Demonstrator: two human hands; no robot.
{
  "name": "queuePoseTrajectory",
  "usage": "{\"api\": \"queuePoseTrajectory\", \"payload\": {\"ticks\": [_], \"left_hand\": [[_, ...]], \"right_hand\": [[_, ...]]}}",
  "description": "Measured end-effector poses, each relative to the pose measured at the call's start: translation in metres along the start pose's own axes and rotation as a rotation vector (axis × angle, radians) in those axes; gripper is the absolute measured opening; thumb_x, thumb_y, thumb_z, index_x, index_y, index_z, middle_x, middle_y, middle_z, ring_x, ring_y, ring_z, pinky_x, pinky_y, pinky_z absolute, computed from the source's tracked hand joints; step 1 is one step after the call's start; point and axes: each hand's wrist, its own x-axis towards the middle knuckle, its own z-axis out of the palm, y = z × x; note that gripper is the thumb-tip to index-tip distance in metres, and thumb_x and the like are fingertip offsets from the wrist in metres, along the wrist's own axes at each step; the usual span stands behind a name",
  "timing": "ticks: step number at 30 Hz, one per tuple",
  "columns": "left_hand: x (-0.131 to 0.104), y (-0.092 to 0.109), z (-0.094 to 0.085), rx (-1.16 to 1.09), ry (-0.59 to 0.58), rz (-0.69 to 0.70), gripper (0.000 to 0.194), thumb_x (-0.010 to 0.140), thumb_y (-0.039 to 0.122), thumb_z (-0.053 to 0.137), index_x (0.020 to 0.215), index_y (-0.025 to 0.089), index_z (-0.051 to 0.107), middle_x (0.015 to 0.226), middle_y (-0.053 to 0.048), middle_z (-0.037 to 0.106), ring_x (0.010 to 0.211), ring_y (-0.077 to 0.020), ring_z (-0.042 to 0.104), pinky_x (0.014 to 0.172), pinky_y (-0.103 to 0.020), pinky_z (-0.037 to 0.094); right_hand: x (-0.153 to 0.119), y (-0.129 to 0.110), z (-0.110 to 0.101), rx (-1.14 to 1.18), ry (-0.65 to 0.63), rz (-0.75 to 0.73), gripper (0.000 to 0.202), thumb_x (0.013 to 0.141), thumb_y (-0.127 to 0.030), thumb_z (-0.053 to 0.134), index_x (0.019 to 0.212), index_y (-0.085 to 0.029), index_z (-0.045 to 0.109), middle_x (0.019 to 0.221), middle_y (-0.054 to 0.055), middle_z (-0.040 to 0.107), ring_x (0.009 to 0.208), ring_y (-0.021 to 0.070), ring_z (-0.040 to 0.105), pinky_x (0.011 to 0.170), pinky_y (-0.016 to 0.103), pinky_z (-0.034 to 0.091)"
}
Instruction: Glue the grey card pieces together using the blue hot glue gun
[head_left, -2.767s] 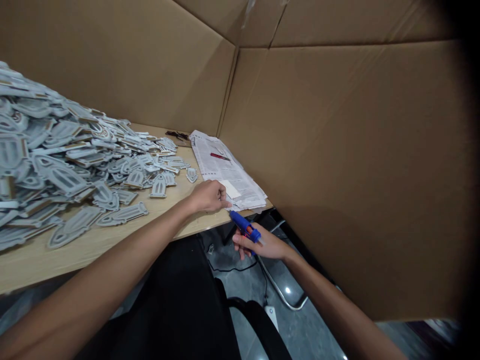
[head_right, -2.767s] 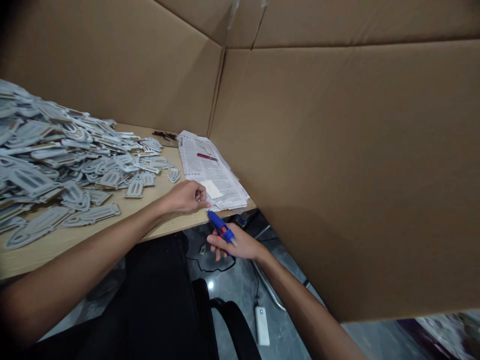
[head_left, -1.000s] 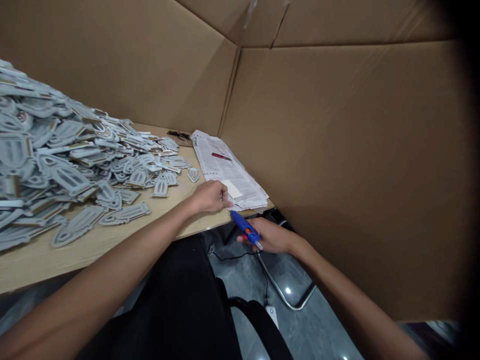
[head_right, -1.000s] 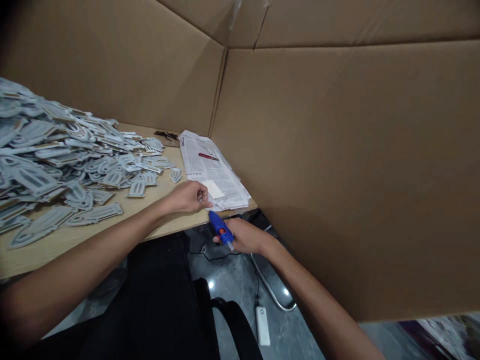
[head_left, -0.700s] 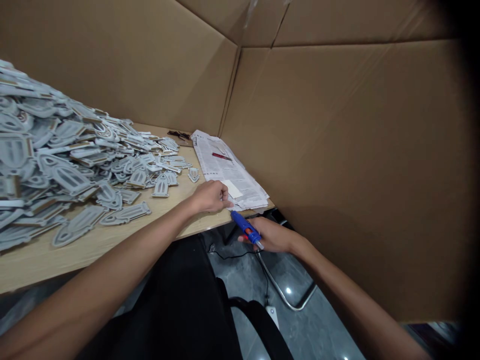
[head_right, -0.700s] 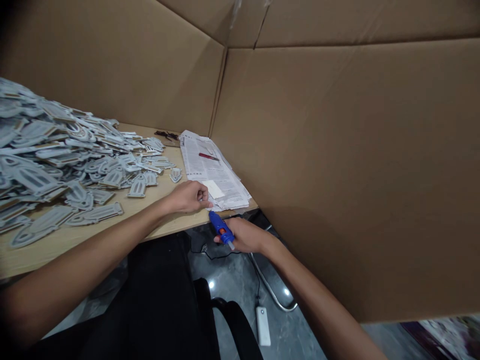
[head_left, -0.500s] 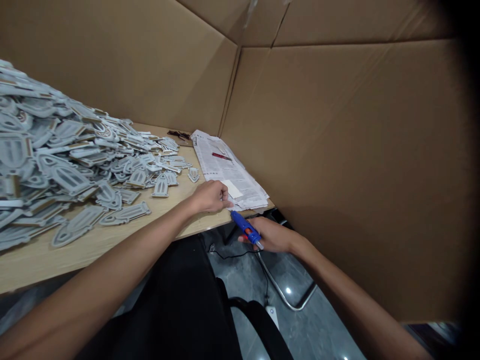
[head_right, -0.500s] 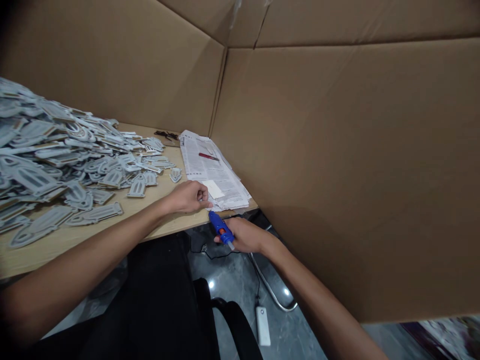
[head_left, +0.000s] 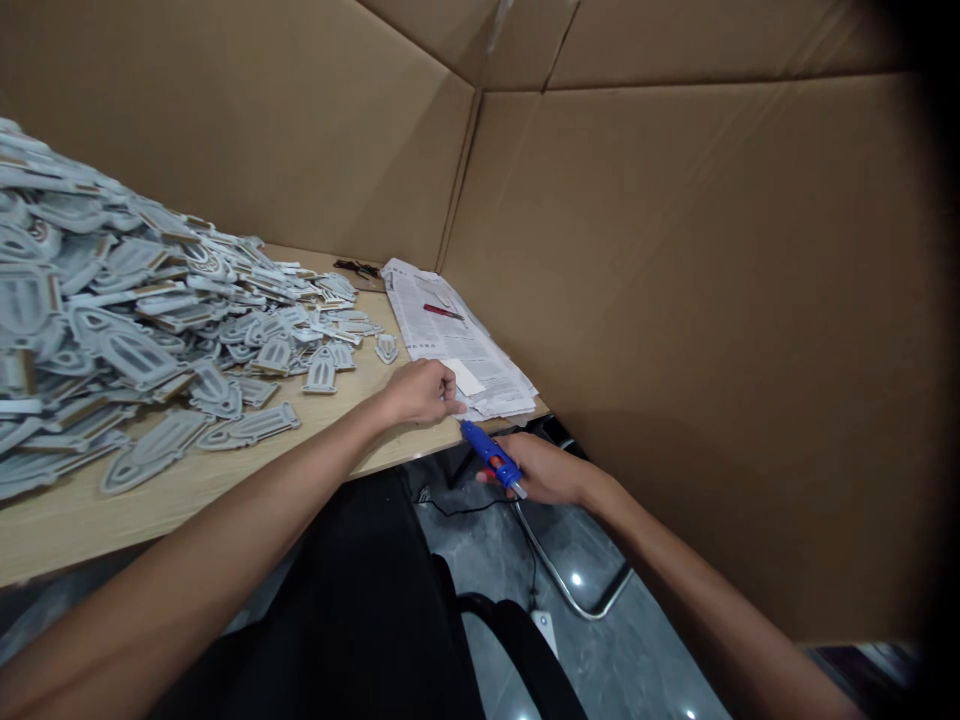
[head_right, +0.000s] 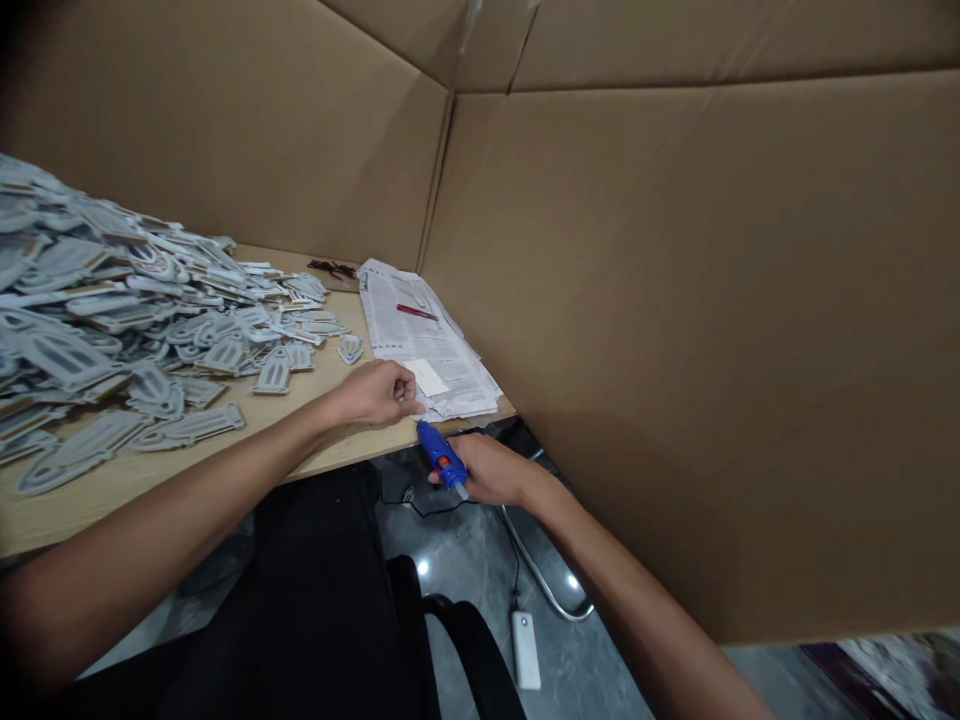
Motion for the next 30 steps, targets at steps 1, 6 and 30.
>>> {"api": "queuePoseTrajectory", "payload": {"ticks": [1,6,30], "left_hand": [[0.0,0.0001,0.0,-0.002,0.0,0.0,0.025,0.075,0.042,0.077,0.07,0.021,0.066,0.068,-0.001,0.066,0.063,-0.0173,0.056,0.06,-0.03,0.031],[-0.0004,0.0007,-0.0004,0.003,-0.01,-0.005,0.025,0.075,0.042,0.077,0.07,0.021,0.065,0.068,-0.001,0.066,0.063,-0.0174,0.055,0.06,-0.03,0.031],[0.0003,-0.0006,0.0001,-0.015,-0.001,0.001,0.025,0.075,0.043,0.078,0.069,0.021,0.066,0.066,-0.001,0.065,0.062,-0.0176,0.054,0.059,-0.03,0.031]], "right_hand": [[-0.0001,-0.0005,-0.0003,-0.005,0.001,0.005,0.027,0.099,-0.03,0.059,0.078,-0.021,0.044,0.069,-0.001,0.053,0.06,0.0146,0.054,0.054,0.022,0.039],[-0.0003,-0.0026,-0.0019,-0.013,-0.001,0.013,0.026,0.1,-0.028,0.059,0.079,-0.02,0.046,0.071,0.0,0.056,0.063,0.0156,0.057,0.054,0.023,0.04],[-0.0003,-0.0017,-0.0009,0.009,-0.001,0.011,0.028,0.098,-0.033,0.061,0.078,-0.021,0.044,0.074,0.001,0.057,0.065,0.0167,0.056,0.054,0.023,0.042]]}}
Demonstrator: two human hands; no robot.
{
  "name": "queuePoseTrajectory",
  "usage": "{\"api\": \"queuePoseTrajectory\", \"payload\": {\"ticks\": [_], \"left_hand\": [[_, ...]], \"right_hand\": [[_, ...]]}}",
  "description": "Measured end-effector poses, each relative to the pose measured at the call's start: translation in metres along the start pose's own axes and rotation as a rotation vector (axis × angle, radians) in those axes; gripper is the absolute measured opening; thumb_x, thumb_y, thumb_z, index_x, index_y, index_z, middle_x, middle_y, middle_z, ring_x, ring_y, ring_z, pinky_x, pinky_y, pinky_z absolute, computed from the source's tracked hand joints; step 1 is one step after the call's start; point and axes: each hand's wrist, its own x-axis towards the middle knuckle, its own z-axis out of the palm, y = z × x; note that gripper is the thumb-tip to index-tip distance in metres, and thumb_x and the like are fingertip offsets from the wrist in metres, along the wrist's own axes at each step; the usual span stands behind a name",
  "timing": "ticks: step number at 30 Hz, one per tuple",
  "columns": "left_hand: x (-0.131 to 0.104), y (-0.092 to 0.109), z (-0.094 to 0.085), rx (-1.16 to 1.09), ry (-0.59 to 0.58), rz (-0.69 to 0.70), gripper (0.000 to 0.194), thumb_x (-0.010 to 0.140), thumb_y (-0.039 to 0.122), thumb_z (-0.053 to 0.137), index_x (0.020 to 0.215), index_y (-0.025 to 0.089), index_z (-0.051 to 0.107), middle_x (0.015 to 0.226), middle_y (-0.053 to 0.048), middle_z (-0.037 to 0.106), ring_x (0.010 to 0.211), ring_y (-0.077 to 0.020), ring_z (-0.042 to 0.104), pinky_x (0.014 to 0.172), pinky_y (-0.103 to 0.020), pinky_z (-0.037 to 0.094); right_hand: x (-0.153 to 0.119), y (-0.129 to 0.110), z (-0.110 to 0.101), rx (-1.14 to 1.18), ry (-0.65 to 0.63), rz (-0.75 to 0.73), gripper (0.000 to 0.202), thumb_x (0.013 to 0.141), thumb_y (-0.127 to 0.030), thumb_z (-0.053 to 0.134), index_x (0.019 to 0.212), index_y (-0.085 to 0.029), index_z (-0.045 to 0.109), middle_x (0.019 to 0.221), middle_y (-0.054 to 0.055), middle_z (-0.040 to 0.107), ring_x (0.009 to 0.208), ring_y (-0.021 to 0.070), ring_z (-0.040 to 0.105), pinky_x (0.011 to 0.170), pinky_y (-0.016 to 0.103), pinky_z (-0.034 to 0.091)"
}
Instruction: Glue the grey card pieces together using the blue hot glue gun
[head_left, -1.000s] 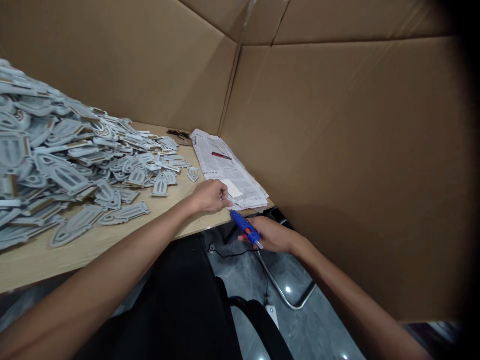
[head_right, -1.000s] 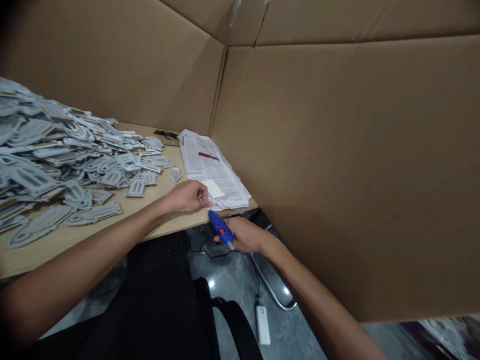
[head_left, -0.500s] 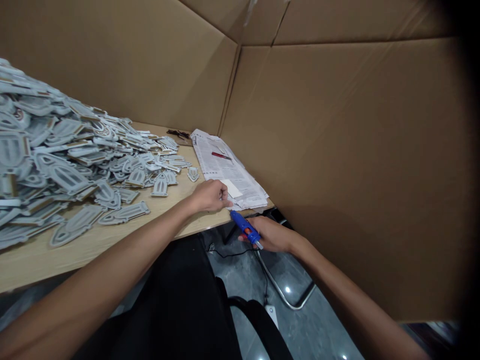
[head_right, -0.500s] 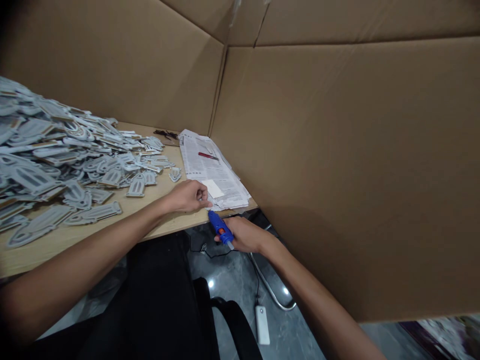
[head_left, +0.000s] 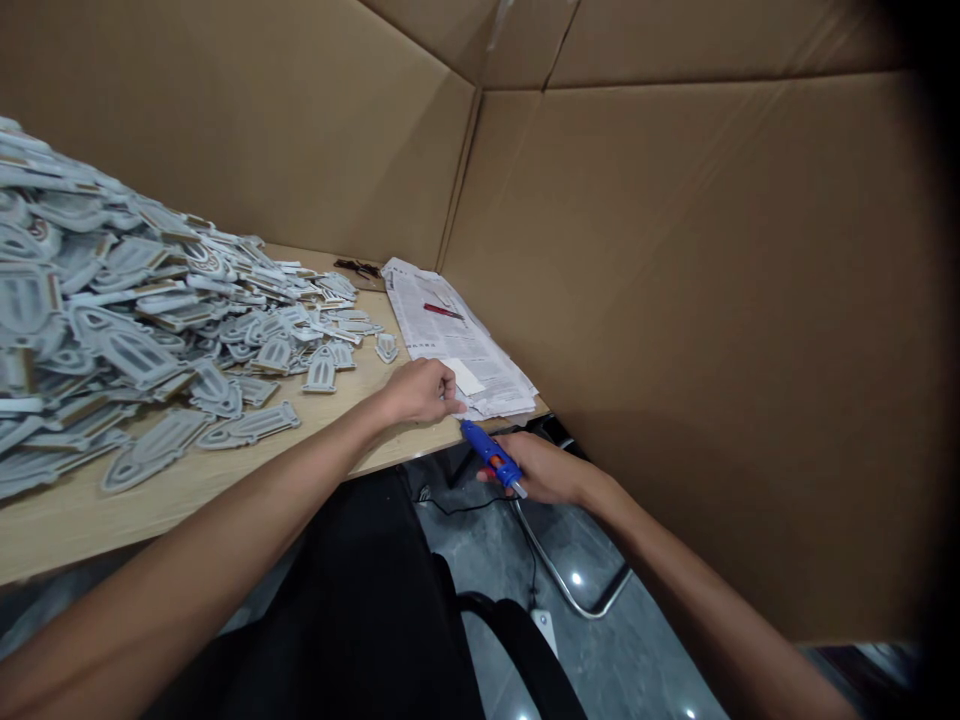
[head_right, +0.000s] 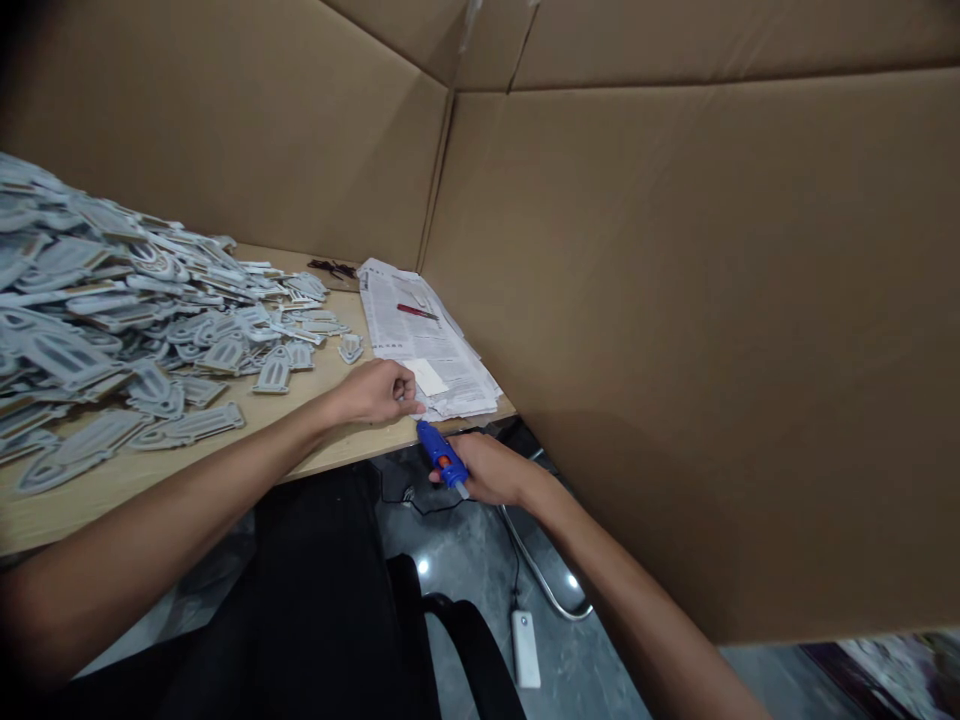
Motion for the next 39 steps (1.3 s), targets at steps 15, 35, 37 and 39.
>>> {"api": "queuePoseTrajectory", "payload": {"ticks": [15,35,37,39], "left_hand": [[0.0015,-0.0026,0.0014,-0.036,-0.001,-0.02,0.026,0.073,0.044,0.079,0.069,0.021,0.067,0.065,-0.001,0.065,0.062,-0.0174,0.054,0.059,-0.03,0.032],[0.0032,-0.0051,0.0018,-0.097,-0.015,-0.045,0.025,0.07,0.042,0.077,0.068,0.02,0.067,0.064,0.0,0.065,0.06,-0.0158,0.055,0.058,-0.029,0.031],[0.0031,-0.0052,0.0006,-0.124,-0.037,-0.053,0.025,0.072,0.042,0.075,0.068,0.019,0.067,0.062,0.0,0.063,0.059,-0.0152,0.053,0.057,-0.029,0.032],[0.0028,-0.0052,-0.0012,-0.144,-0.06,-0.054,0.025,0.072,0.043,0.074,0.068,0.019,0.067,0.062,0.0,0.062,0.058,-0.0147,0.052,0.057,-0.028,0.032]], "right_hand": [[-0.0017,0.004,0.0079,0.022,0.039,-0.008,0.018,0.1,-0.025,0.055,0.084,-0.02,0.048,0.08,0.004,0.063,0.068,0.0174,0.059,0.056,0.023,0.043],[-0.0009,0.0011,0.0087,0.044,0.036,-0.001,0.019,0.099,-0.025,0.058,0.083,-0.02,0.049,0.07,0.0,0.06,0.06,0.0162,0.056,0.057,0.024,0.04],[0.0002,0.0024,0.0095,0.041,0.04,-0.019,0.018,0.099,-0.025,0.058,0.084,-0.02,0.051,0.07,0.0,0.06,0.06,0.0162,0.056,0.057,0.024,0.04],[0.0011,0.0038,0.0099,0.041,0.041,-0.033,0.018,0.098,-0.026,0.058,0.083,-0.019,0.051,0.071,0.001,0.061,0.06,0.0162,0.056,0.057,0.024,0.04]]}}
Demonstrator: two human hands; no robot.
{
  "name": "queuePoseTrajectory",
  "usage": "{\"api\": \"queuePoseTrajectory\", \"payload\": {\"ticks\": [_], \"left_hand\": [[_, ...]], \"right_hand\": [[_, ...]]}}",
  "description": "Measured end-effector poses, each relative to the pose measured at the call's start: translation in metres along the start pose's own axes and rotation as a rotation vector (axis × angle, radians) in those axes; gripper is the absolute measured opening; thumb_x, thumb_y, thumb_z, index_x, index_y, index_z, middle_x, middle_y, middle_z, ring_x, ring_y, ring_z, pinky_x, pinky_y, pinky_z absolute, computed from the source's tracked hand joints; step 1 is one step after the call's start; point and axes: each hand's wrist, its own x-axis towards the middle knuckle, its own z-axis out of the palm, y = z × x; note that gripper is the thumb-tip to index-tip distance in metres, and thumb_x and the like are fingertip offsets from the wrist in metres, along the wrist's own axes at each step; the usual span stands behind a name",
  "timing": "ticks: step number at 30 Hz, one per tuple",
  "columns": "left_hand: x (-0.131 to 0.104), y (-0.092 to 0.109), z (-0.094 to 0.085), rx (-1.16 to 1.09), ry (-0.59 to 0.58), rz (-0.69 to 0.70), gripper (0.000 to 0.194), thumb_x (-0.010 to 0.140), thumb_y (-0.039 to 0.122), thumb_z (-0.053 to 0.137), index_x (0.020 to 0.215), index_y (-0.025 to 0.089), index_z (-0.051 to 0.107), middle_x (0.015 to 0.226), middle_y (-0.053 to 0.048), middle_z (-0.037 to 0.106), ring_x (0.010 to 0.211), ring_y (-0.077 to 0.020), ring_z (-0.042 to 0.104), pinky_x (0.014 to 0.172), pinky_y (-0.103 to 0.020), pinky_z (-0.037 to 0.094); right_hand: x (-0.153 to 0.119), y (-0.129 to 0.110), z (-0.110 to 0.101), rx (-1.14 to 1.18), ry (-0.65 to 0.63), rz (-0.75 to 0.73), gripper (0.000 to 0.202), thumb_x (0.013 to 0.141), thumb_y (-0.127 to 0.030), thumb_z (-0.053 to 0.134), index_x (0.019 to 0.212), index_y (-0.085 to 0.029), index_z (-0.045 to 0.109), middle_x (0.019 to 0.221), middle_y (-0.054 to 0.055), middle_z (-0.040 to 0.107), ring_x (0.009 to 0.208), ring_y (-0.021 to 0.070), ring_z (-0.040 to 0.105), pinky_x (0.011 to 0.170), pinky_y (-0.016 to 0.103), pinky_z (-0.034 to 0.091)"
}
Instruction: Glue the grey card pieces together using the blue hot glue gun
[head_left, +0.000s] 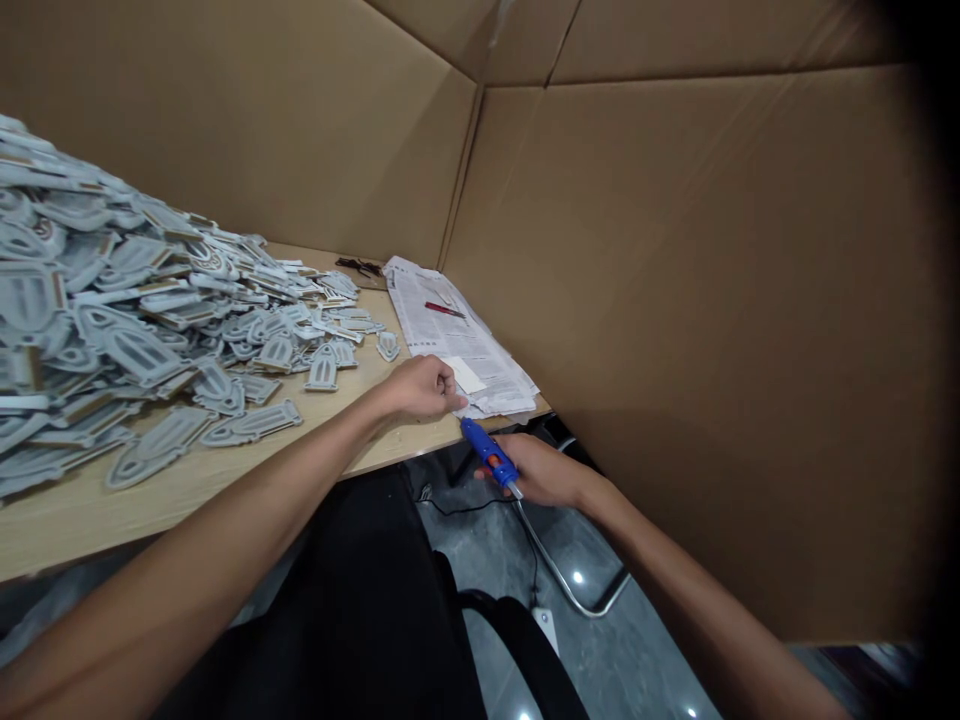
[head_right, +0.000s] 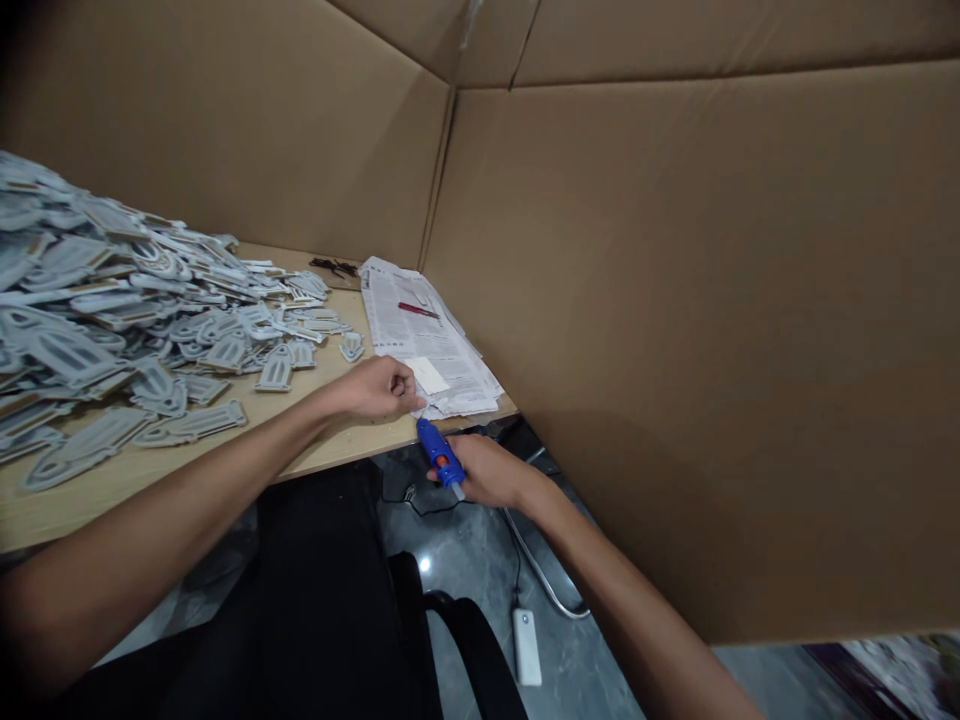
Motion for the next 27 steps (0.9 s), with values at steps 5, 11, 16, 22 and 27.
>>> {"api": "queuePoseTrajectory", "payload": {"ticks": [5,11,16,22,27], "left_hand": [[0.001,-0.003,-0.003,-0.019,-0.044,0.052,0.026,0.068,0.043,0.076,0.073,0.019,0.068,0.066,0.0,0.063,0.061,-0.0152,0.053,0.057,-0.028,0.033],[0.005,-0.011,0.001,-0.021,-0.042,0.077,0.028,0.069,0.045,0.078,0.074,0.019,0.068,0.067,0.001,0.062,0.06,-0.0144,0.052,0.057,-0.028,0.032],[0.003,-0.011,0.002,-0.06,-0.019,0.071,0.026,0.07,0.044,0.078,0.073,0.02,0.067,0.065,0.001,0.06,0.059,-0.0147,0.051,0.055,-0.028,0.03],[0.002,-0.01,0.0,-0.079,-0.041,0.082,0.028,0.068,0.044,0.081,0.074,0.019,0.068,0.064,0.002,0.059,0.059,-0.0142,0.05,0.055,-0.028,0.031],[0.003,-0.014,0.001,-0.067,-0.037,0.095,0.027,0.07,0.043,0.081,0.075,0.019,0.069,0.066,0.002,0.06,0.061,-0.0144,0.052,0.057,-0.028,0.031]], "right_hand": [[0.001,0.0,0.0,0.017,-0.003,0.001,0.024,0.098,-0.034,0.06,0.081,-0.02,0.049,0.068,0.0,0.058,0.059,0.0157,0.053,0.055,0.024,0.04],[0.0,-0.001,0.0,0.061,-0.011,0.036,0.027,0.096,-0.038,0.062,0.08,-0.021,0.047,0.067,-0.001,0.055,0.059,0.0153,0.052,0.054,0.024,0.041],[0.0,-0.003,0.0,0.068,-0.013,0.056,0.026,0.096,-0.036,0.062,0.081,-0.021,0.047,0.071,0.0,0.056,0.061,0.0156,0.054,0.054,0.023,0.042],[0.0,-0.005,0.0,0.06,-0.012,0.062,0.027,0.094,-0.033,0.063,0.079,-0.022,0.044,0.071,-0.001,0.053,0.06,0.0147,0.051,0.054,0.023,0.041],[0.001,-0.005,0.0,0.073,-0.013,0.067,0.026,0.094,-0.033,0.062,0.08,-0.022,0.044,0.07,-0.002,0.052,0.059,0.0142,0.05,0.054,0.024,0.041]]}}
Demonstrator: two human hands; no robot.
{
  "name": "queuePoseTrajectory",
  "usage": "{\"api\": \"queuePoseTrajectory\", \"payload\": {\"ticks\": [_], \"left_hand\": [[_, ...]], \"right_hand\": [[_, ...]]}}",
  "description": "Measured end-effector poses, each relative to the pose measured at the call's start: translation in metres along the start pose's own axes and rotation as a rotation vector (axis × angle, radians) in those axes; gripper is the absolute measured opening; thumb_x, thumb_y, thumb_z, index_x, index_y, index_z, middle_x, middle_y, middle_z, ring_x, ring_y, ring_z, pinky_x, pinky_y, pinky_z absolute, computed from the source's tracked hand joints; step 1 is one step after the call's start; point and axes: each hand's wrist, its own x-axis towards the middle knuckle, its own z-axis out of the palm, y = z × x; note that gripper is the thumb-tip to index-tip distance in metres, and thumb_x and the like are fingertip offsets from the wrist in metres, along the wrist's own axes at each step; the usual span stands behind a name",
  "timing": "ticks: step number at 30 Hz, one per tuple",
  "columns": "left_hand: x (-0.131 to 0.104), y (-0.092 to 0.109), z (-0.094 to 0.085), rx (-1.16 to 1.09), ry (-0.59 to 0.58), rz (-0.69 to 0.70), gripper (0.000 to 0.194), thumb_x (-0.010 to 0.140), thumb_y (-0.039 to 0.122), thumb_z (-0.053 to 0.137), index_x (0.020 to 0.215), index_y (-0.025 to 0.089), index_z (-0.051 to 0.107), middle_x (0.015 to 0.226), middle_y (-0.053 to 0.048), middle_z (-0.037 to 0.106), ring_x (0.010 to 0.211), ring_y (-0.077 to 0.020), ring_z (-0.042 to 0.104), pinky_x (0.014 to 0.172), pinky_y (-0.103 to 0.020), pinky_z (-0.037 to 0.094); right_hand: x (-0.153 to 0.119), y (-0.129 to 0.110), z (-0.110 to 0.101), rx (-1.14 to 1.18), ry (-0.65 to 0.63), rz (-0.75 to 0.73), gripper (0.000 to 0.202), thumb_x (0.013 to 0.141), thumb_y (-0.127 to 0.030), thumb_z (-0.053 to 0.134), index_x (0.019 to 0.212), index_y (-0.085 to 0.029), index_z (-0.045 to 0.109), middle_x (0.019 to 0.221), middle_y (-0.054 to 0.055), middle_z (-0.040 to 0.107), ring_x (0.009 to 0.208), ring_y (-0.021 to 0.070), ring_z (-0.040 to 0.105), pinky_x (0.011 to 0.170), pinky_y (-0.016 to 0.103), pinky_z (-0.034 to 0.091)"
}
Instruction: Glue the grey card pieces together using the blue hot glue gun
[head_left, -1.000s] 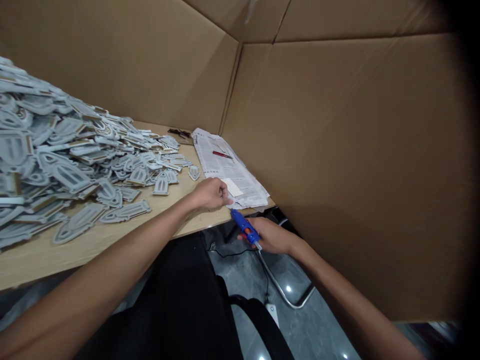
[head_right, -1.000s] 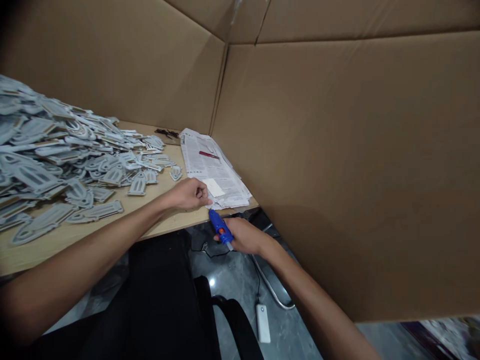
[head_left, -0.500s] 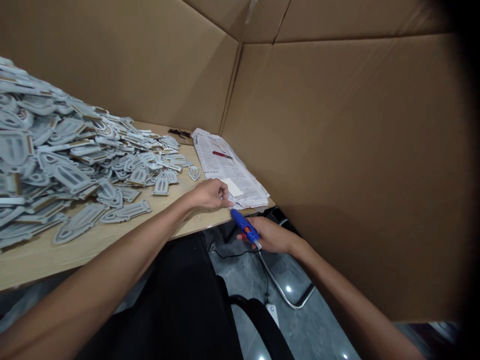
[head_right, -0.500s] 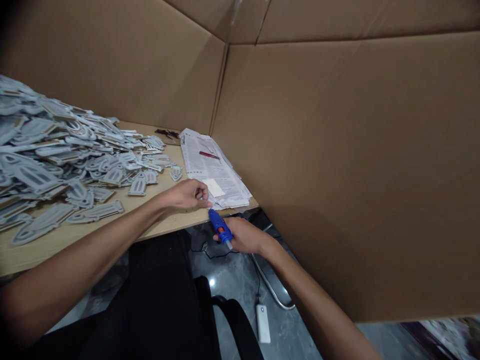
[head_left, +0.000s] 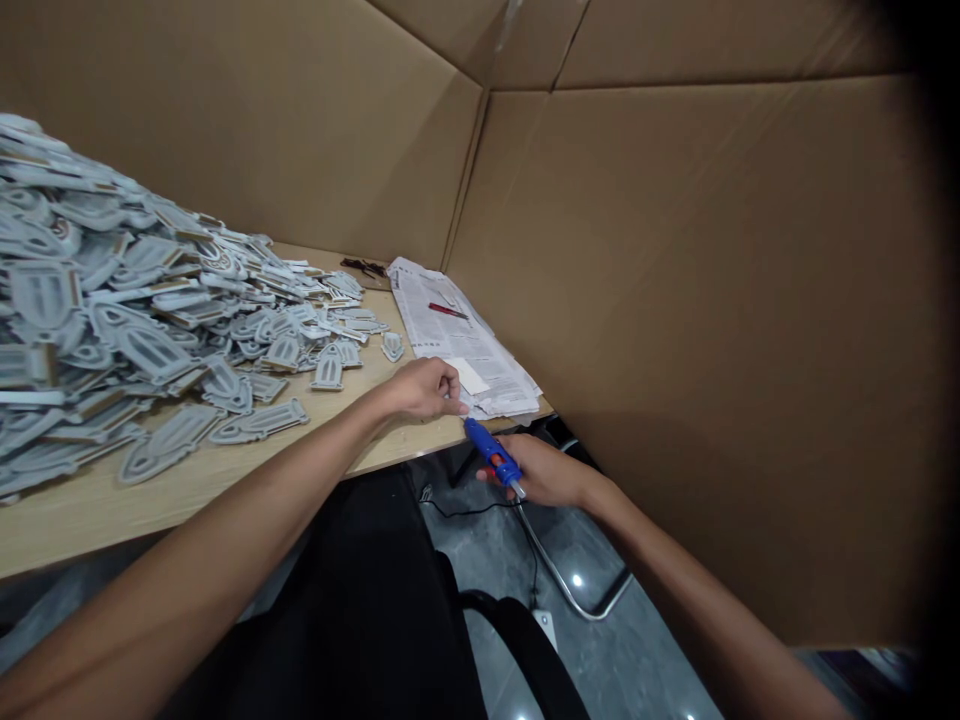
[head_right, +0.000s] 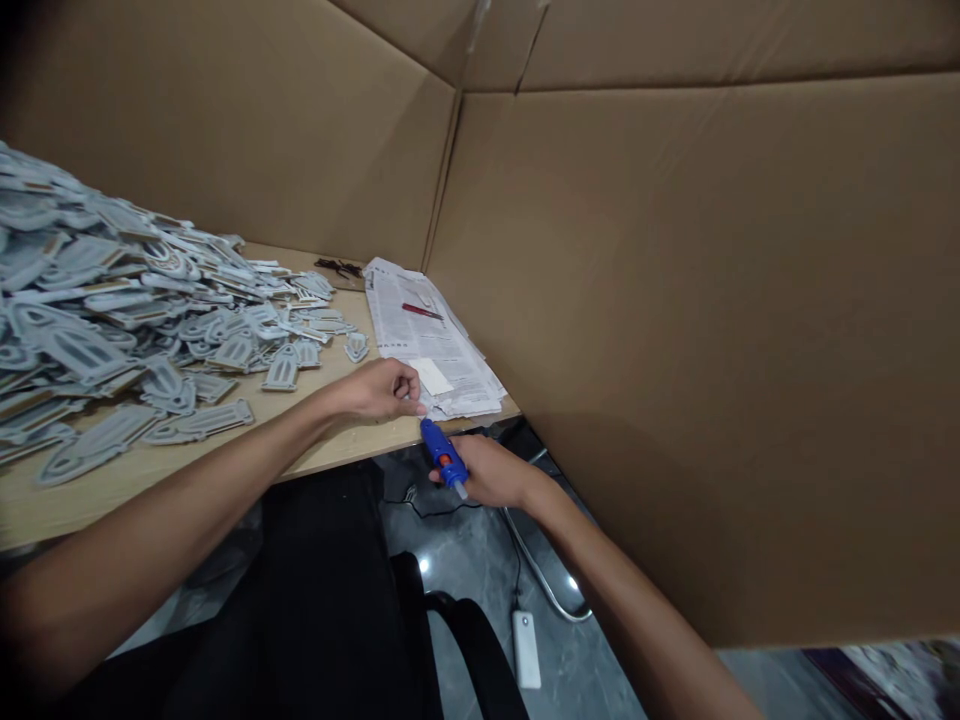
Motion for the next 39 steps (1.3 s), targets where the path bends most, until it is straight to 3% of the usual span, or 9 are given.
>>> {"api": "queuePoseTrajectory", "payload": {"ticks": [9,17,23,29,34,39], "left_hand": [[-0.001,-0.002,0.002,-0.016,0.004,0.017,0.024,0.072,0.039,0.08,0.076,0.019,0.067,0.066,0.002,0.058,0.061,-0.0142,0.05,0.057,-0.028,0.03],[0.001,-0.008,0.005,-0.059,0.022,0.031,0.033,0.071,0.036,0.08,0.098,0.019,0.069,0.077,0.003,0.054,0.066,-0.0145,0.049,0.062,-0.027,0.034],[0.005,-0.012,0.004,-0.072,-0.014,0.086,0.03,0.07,0.031,0.079,0.095,0.017,0.07,0.082,-0.001,0.059,0.075,-0.0165,0.052,0.069,-0.027,0.038],[-0.001,0.001,-0.001,-0.071,-0.021,0.09,0.021,0.069,0.021,0.077,0.087,0.018,0.065,0.077,0.001,0.056,0.07,-0.0151,0.049,0.067,-0.027,0.037],[-0.006,0.008,-0.005,-0.074,0.002,0.119,0.017,0.068,0.019,0.078,0.078,0.018,0.064,0.073,0.001,0.058,0.067,-0.0146,0.05,0.066,-0.027,0.038],[-0.022,0.008,-0.012,-0.057,-0.019,0.118,0.012,0.071,0.012,0.068,0.08,0.016,0.074,0.077,-0.003,0.068,0.069,-0.0162,0.059,0.065,-0.027,0.042]], "right_hand": [[0.0,0.0,0.0,-0.014,-0.01,0.005,0.028,0.097,-0.033,0.06,0.079,-0.022,0.042,0.069,-0.003,0.049,0.059,0.0138,0.05,0.053,0.024,0.041],[0.001,0.009,0.0,-0.107,0.013,-0.061,0.024,0.099,-0.034,0.06,0.085,-0.021,0.046,0.076,0.0,0.054,0.068,0.0163,0.055,0.058,0.024,0.043],[0.001,0.01,0.0,-0.159,0.038,-0.085,0.017,0.096,-0.025,0.06,0.085,-0.021,0.048,0.076,-0.001,0.057,0.066,0.016,0.055,0.06,0.024,0.039],[0.0,0.003,0.0,-0.19,0.053,-0.107,0.012,0.092,-0.014,0.061,0.088,-0.02,0.051,0.077,-0.001,0.06,0.067,0.0161,0.055,0.066,0.025,0.04],[0.0,0.005,0.002,-0.182,0.06,-0.114,0.014,0.094,-0.016,0.062,0.085,-0.019,0.051,0.078,0.0,0.061,0.069,0.0168,0.057,0.065,0.025,0.04],[-0.001,0.009,0.005,-0.163,0.073,-0.108,0.011,0.1,-0.023,0.058,0.09,-0.019,0.055,0.083,0.003,0.066,0.073,0.0192,0.062,0.067,0.026,0.043]]}}
